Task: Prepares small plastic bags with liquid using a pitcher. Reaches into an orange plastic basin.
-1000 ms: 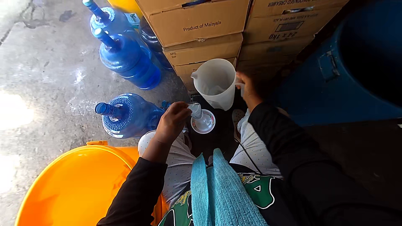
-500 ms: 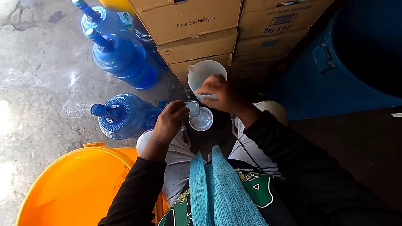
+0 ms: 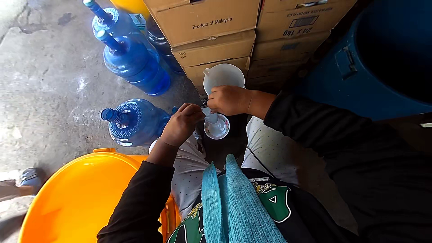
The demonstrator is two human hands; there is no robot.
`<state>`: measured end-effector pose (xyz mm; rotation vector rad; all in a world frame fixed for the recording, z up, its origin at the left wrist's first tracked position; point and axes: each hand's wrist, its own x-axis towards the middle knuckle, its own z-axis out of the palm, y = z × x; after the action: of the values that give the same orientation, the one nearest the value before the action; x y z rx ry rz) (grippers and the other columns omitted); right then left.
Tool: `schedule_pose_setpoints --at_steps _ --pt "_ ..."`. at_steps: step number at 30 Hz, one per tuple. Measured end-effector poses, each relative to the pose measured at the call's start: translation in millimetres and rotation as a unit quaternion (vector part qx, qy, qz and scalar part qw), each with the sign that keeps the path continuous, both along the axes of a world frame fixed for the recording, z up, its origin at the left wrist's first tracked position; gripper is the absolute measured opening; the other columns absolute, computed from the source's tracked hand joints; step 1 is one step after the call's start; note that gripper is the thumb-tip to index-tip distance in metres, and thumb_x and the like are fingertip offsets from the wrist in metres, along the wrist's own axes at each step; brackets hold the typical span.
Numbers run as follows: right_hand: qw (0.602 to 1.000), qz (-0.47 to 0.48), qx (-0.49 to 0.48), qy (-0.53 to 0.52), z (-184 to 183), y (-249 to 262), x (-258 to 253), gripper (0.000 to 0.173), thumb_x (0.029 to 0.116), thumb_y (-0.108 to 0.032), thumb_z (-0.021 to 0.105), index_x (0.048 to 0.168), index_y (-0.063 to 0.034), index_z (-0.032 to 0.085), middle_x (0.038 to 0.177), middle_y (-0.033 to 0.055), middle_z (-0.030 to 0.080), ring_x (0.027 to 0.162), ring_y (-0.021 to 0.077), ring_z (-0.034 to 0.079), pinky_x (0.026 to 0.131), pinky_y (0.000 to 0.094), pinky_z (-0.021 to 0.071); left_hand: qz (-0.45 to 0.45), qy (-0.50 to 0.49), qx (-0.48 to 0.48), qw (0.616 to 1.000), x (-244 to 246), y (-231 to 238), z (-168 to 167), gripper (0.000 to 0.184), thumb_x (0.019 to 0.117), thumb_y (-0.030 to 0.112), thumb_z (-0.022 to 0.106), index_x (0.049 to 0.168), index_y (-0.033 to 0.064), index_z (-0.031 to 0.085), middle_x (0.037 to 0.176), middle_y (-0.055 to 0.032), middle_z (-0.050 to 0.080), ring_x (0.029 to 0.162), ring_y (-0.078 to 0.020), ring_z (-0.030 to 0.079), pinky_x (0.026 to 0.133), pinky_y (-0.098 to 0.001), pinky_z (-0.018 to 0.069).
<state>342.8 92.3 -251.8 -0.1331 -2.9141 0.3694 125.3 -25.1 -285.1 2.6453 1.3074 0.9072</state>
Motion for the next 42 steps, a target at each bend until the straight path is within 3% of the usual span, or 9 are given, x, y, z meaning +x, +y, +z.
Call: schedule_pose_setpoints --at_steps 6,11,13,16,21,27,34,39,42 --pt "0.996 -0.010 -0.058 0.072 -9 -1 -2 0.017 0.0956 -0.004 0.063 0.083 0.0061 0.069 0.087 0.0202 0.070 0.091 0.0355 0.070 0.086 0.0431 0.0541 0.091 -0.037 -0.092 0.991 4 0 6 0.016 0.0896 0.013 0.076 0.091 -0.0034 0.073 0.126 -0.0273 0.059 0.112 -0.0376 0.063 0.097 -0.0470 0.0538" --pt "0.988 -0.069 -0.125 0.061 -8 0 -7 0.012 0.0894 0.001 0.066 0.079 0.0076 0.067 0.080 0.0193 0.066 0.079 0.0309 0.067 0.075 0.0419 0.0530 0.153 -0.147 -0.070 0.975 15 0 -6 0.007 0.0905 0.005 0.073 0.092 -0.0014 0.075 0.101 -0.0162 0.073 0.092 -0.0204 0.072 0.083 -0.0314 0.0580" --pt "0.976 -0.115 -0.182 0.023 0 -1 -7 0.007 0.0915 0.002 0.065 0.095 0.0080 0.067 0.087 0.0186 0.067 0.082 0.0287 0.067 0.078 0.0417 0.0538 0.178 -0.188 -0.074 0.963 19 0 -12 0.007 0.0904 0.005 0.074 0.094 -0.0007 0.076 0.098 -0.0144 0.074 0.089 -0.0160 0.071 0.082 -0.0278 0.0576" --pt "0.967 -0.144 -0.210 -0.025 9 -4 -9 0.028 0.0971 0.004 0.060 0.125 0.0040 0.066 0.101 0.0193 0.072 0.093 0.0299 0.070 0.090 0.0427 0.0549 0.205 -0.215 -0.074 0.952 26 -1 -17 0.008 0.0908 0.007 0.074 0.095 0.0002 0.076 0.094 -0.0123 0.072 0.086 -0.0117 0.069 0.080 -0.0235 0.0561" --pt "0.981 -0.142 -0.111 -0.073 15 -8 -11 0.019 0.1014 -0.002 0.056 0.103 0.0034 0.074 0.103 0.0209 0.070 0.104 0.0352 0.067 0.093 0.0462 0.0517 0.216 -0.258 -0.076 0.939 34 0 -19 0.015 0.0920 0.007 0.073 0.103 -0.0034 0.071 0.094 -0.0111 0.073 0.083 -0.0080 0.069 0.080 -0.0233 0.0564" --pt "0.983 -0.146 -0.109 -0.018 13 -10 -9 0.018 0.1002 -0.004 0.058 0.100 0.0039 0.074 0.099 0.0214 0.068 0.100 0.0354 0.066 0.091 0.0448 0.0519 0.224 -0.304 -0.059 0.924 40 -1 -13 0.041 0.0919 0.002 0.071 0.130 -0.0033 0.058 0.093 -0.0079 0.073 0.081 -0.0055 0.070 0.077 -0.0213 0.0568" --pt "0.984 -0.125 -0.127 -0.001 8 -4 -9 0.017 0.0987 -0.002 0.059 0.097 0.0038 0.075 0.097 0.0195 0.070 0.097 0.0315 0.067 0.090 0.0414 0.0518 0.225 -0.300 -0.107 0.921 37 -1 -19 0.037 0.0941 0.005 0.070 0.129 -0.0014 0.062 0.095 -0.0068 0.071 0.083 -0.0063 0.067 0.078 -0.0223 0.0564" --pt "0.968 -0.145 -0.174 0.107 -8 5 -9 0.015 0.0952 0.000 0.063 0.095 0.0029 0.078 0.092 0.0180 0.072 0.092 0.0281 0.069 0.087 0.0379 0.0531 0.279 -0.217 -0.088 0.931 41 3 -14 0.013 0.0960 0.010 0.069 0.103 0.0009 0.076 0.096 -0.0129 0.073 0.089 -0.0147 0.069 0.084 -0.0268 0.0549" --pt "0.910 -0.227 -0.288 0.192 -24 1 -10 0.024 0.0971 -0.004 0.065 0.117 0.0088 0.070 0.103 0.0208 0.072 0.097 0.0257 0.069 0.090 0.0358 0.0553 0.308 -0.225 -0.087 0.920 47 9 -10 0.013 0.0973 0.009 0.066 0.100 -0.0002 0.076 0.096 -0.0140 0.074 0.090 -0.0169 0.069 0.085 -0.0308 0.0543"
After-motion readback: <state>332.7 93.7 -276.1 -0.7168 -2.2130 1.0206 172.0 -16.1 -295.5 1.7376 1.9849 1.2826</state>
